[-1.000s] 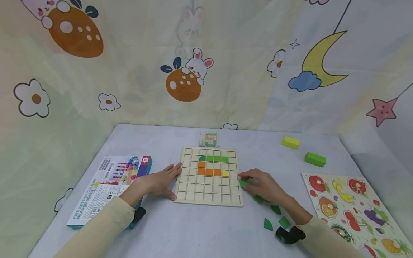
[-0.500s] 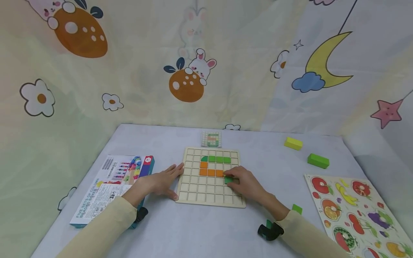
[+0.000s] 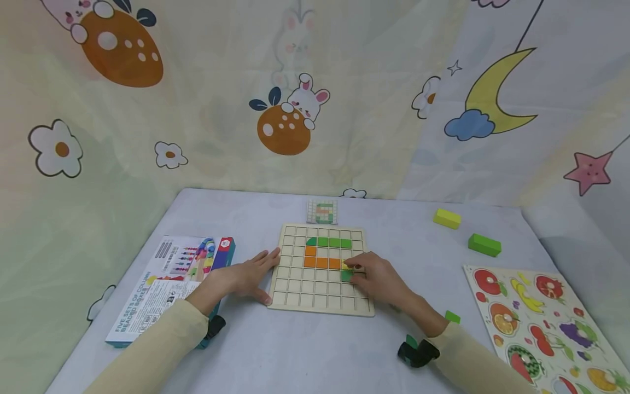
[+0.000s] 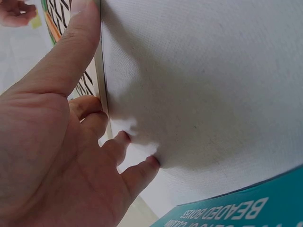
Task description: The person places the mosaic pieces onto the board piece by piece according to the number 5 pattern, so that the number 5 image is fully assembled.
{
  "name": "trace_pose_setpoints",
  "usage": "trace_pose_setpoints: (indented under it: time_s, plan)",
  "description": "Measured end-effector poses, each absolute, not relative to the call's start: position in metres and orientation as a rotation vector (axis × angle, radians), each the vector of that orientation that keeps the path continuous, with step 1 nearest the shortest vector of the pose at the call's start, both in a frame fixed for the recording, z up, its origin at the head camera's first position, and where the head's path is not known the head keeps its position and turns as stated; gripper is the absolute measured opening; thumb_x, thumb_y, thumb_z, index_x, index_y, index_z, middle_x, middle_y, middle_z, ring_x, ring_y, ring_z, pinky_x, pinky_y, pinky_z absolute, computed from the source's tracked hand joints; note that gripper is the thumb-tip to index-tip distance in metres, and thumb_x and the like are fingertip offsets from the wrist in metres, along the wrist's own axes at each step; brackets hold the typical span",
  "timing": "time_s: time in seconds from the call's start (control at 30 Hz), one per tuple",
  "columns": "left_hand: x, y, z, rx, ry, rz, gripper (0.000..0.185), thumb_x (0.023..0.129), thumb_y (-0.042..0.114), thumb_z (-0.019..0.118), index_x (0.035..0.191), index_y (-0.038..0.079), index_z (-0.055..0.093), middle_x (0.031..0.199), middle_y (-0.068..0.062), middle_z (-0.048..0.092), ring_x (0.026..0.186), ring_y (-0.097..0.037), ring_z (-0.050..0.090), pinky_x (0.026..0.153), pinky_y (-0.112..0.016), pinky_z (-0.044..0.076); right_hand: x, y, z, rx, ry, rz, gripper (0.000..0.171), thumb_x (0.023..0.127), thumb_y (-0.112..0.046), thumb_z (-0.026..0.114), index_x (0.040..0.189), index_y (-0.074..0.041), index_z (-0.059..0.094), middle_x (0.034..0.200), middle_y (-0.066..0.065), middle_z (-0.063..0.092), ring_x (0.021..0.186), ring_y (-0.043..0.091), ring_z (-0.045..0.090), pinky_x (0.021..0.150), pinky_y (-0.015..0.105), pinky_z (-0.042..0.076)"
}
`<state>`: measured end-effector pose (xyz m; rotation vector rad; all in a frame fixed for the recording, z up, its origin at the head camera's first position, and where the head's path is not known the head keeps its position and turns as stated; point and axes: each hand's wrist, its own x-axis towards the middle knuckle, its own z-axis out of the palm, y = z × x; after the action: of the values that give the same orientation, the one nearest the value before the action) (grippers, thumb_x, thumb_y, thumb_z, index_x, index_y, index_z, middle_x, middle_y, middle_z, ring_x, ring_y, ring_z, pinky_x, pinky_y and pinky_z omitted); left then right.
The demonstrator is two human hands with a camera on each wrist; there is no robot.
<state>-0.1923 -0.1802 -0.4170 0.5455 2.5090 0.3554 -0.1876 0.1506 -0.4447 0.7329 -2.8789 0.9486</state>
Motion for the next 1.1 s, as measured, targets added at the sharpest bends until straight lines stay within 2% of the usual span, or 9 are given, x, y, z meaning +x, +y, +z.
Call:
trace_pose_setpoints:
  time_s: [0.13, 0.23, 0.37, 0.5, 0.63, 0.87, 1.1]
  plan:
    - [-0.192, -0.180, -0.416, 0.538, 2.506, 0.353, 0.103, 0.079, 0.036, 0.078, 0.156, 0.012, 0.015, 0.166, -0.002, -0.001, 0.152, -0.030, 0.003, 0.117, -0.055, 0.026, -0.185, 0.177, -0.437, 0.712, -2.832, 0.983, 0.035, 0.086, -0.009, 0.072, 0.120, -0.013, 0.067, 0.111, -0.001, 0.069, 0.097, 0.017, 0.061, 0.085, 0.041, 0.054]
    - [-0.191, -0.179, -0.416, 0.535, 2.505, 0.352, 0.102, 0.079, 0.036, 0.078, 0.156, 0.012, 0.016, 0.166, -0.002, -0.001, 0.152, -0.030, 0.003, 0.116, -0.055, 0.025, -0.181, 0.204, -0.435, 0.708, -2.856, 0.991, 0.036, 0.086, -0.008, 0.072, 0.121, -0.014, 0.067, 0.113, -0.003, 0.069, 0.099, 0.017, 0.062, 0.087, 0.042, 0.054]
    - [-0.191, -0.179, -0.416, 0.534, 2.503, 0.348, 0.102, 0.080, 0.037, 0.078, 0.156, 0.013, 0.015, 0.166, -0.002, -0.001, 0.152, -0.030, 0.003, 0.116, -0.056, 0.026, -0.170, 0.234, -0.437, 0.743, -2.949, 0.976, 0.038, 0.085, -0.011, 0.074, 0.122, -0.015, 0.065, 0.113, -0.003, 0.069, 0.099, 0.017, 0.062, 0.088, 0.037, 0.055]
    - [-0.191, -0.179, -0.416, 0.532, 2.503, 0.342, 0.103, 0.080, 0.037, 0.078, 0.157, 0.014, 0.014, 0.166, -0.002, -0.001, 0.152, -0.030, 0.003, 0.116, -0.056, 0.027, -0.155, 0.247, -0.443, 0.796, -3.023, 0.893, 0.047, 0.083, -0.027, 0.077, 0.126, -0.013, 0.063, 0.114, -0.003, 0.067, 0.098, 0.014, 0.060, 0.087, 0.030, 0.055]
    - [-0.192, -0.179, -0.416, 0.536, 2.500, 0.346, 0.103, 0.079, 0.036, 0.078, 0.156, 0.013, 0.014, 0.166, -0.002, -0.002, 0.152, -0.030, 0.002, 0.116, -0.055, 0.027, -0.145, 0.244, -0.448, 0.761, -3.022, 0.862, 0.053, 0.080, -0.035, 0.078, 0.127, -0.014, 0.063, 0.111, -0.006, 0.067, 0.097, 0.010, 0.059, 0.086, 0.026, 0.054]
    - [-0.191, -0.180, -0.417, 0.525, 2.499, 0.360, 0.103, 0.079, 0.036, 0.078, 0.157, 0.014, 0.013, 0.166, -0.002, -0.001, 0.152, -0.030, 0.002, 0.116, -0.057, 0.026, -0.145, 0.230, -0.449, 0.686, -2.994, 0.799, 0.048, 0.081, -0.014, 0.078, 0.126, -0.014, 0.063, 0.105, -0.008, 0.066, 0.095, 0.010, 0.060, 0.084, 0.028, 0.055]
    - [-0.192, -0.180, -0.418, 0.530, 2.506, 0.351, 0.103, 0.079, 0.036, 0.078, 0.157, 0.014, 0.013, 0.166, -0.002, -0.001, 0.152, -0.029, 0.003, 0.115, -0.057, 0.026, -0.154, 0.194, -0.441, 0.753, -2.931, 0.771, 0.050, 0.080, -0.012, 0.078, 0.127, -0.012, 0.063, 0.104, -0.006, 0.067, 0.097, 0.012, 0.060, 0.087, 0.034, 0.054]
